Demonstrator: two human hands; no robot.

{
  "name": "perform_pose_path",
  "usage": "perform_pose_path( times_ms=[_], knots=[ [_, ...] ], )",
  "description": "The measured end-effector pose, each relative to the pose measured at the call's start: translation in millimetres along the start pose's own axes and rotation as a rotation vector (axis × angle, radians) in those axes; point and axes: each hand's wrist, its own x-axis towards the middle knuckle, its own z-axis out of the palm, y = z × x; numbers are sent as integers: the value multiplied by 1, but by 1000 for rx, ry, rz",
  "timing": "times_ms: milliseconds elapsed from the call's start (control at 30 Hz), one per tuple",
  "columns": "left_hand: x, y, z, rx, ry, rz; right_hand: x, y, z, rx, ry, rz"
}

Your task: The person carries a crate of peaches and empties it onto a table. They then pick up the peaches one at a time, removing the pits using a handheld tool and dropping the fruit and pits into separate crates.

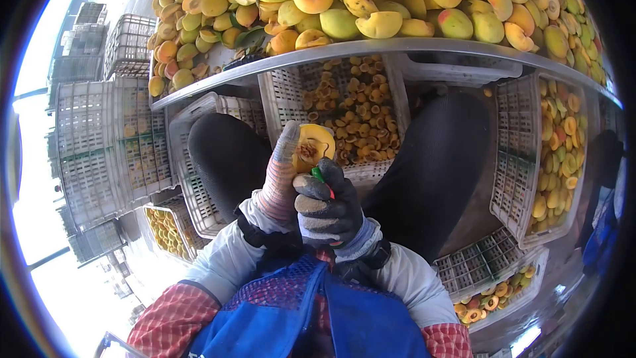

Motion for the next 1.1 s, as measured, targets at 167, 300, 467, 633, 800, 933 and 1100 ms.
perform_pose_path(
  times_ms=[167, 300, 467, 633, 800, 933, 1100],
  knots=[
    [3, 0, -9, -334, -102, -234, -1, -5, -10, 6, -18, -13],
    [1, 2, -9, -68, -22, -43, -2, -5, -9, 1, 17, -13],
    [16, 13, -26, 768, 83, 556, -5, -4, -8, -86, 171, 27],
    [8, 2, -33, 37, -77, -8, -3, 3, -9, -35, 106, 24],
    [18, -25, -32, -103, 73, 20, 0, 8, 16, -231, 88, 69],
    [10, 5, -35, 154, 312, 138, -18, -13, 2, -392, 311, -271],
    [-2, 21, -49, 404, 233, 224, 7, -2, 11, -1671, 939, -654]
  ],
)
